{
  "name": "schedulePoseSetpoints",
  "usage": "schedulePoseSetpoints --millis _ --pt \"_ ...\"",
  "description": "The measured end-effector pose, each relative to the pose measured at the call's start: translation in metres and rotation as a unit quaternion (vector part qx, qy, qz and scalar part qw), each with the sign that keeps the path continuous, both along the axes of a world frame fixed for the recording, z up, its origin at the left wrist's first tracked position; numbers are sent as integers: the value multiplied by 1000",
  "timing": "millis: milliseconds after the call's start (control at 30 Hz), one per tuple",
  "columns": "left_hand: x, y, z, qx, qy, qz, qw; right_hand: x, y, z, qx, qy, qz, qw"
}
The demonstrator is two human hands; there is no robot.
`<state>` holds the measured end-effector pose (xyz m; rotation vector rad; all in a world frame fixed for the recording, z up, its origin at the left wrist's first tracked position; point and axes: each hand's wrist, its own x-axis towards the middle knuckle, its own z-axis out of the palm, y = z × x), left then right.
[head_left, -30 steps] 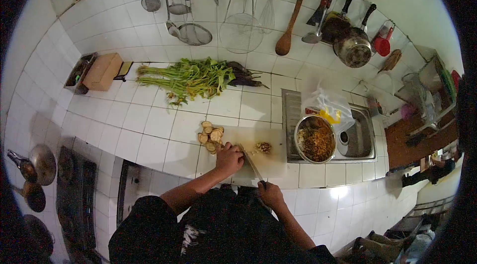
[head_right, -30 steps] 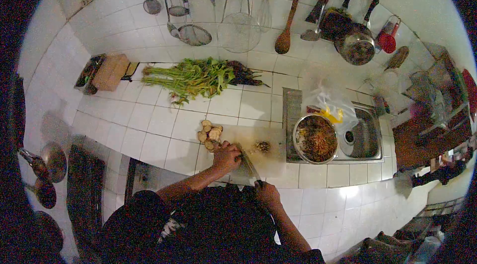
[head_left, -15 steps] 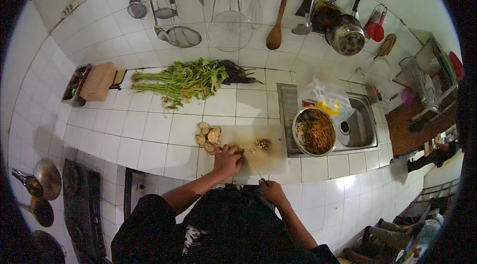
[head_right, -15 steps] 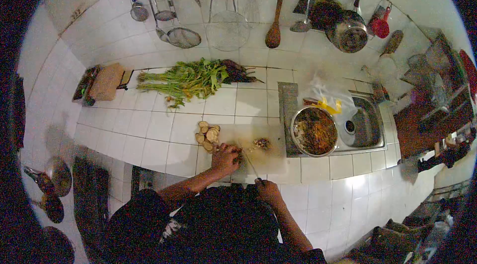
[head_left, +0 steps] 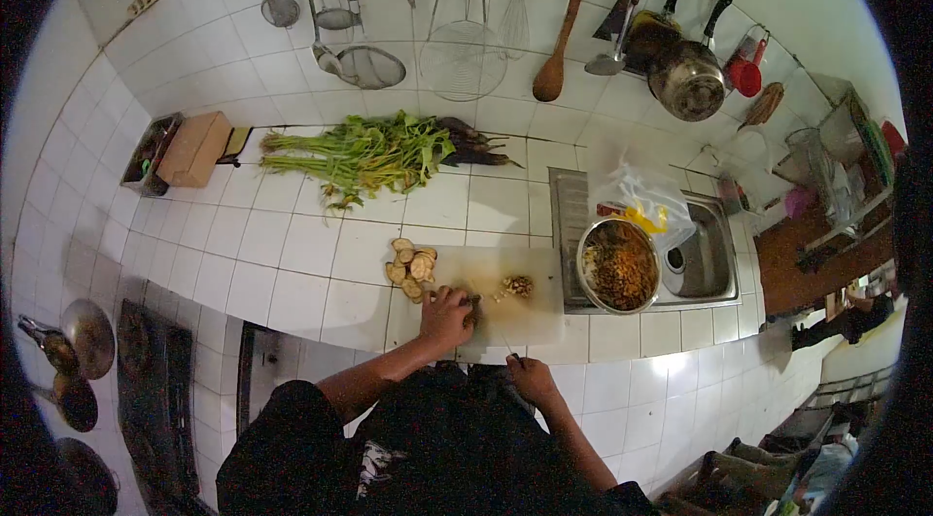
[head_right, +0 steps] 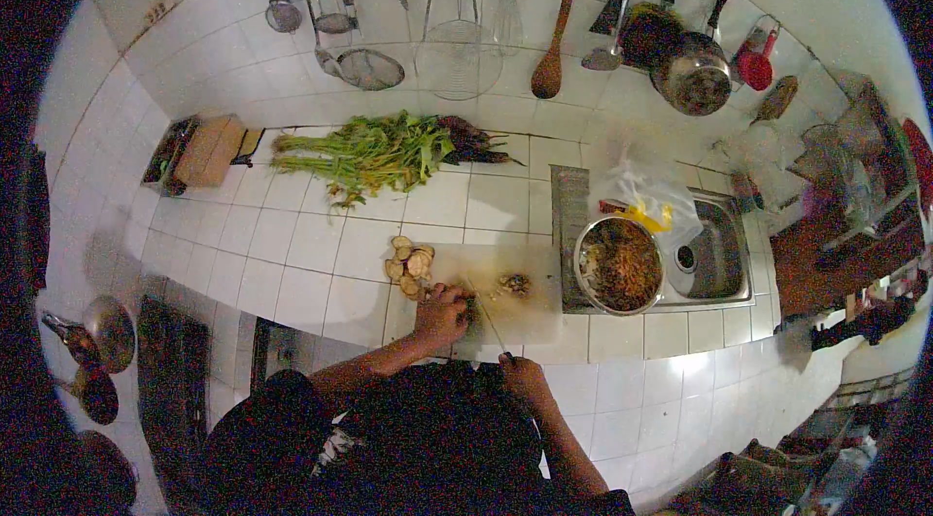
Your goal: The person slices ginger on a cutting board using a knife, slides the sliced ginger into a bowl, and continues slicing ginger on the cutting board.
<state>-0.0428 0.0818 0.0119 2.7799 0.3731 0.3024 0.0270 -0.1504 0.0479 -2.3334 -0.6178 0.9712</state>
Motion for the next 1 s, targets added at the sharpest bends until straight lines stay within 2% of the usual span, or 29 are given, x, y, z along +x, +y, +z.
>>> schedulePoseSetpoints --millis 67,133,233,333,467,533,667,867,1000 --pt "-1 0 0 8 -8 -1 1000 -2 0 -1 -5 12 -2 1000" --pt "-2 0 -1 16 -16 -5 1000 -6 -2 -5 42 -49 3 998" --pt "0 -1 2 5 -19 -1 1000 -6 5 9 46 -1 -1 999" --pt "0 -1 6 -7 1 -11 1000 -3 16 -9 44 -29 9 999" --pt "2 1 16 6 27 -16 999 -5 25 11 58 -30 -1 998" --pt "2 1 14 2 49 -21 999 -5 16 17 45 -81 39 995" --pt "1 0 13 -2 23 -23 999 -2 6 15 42 -73 56 995" --pt "1 -5 14 20 25 -32 999 2 25 3 29 -34 11 999" --pt "1 -3 14 38 32 -29 998 9 21 1 28 -93 84 992"
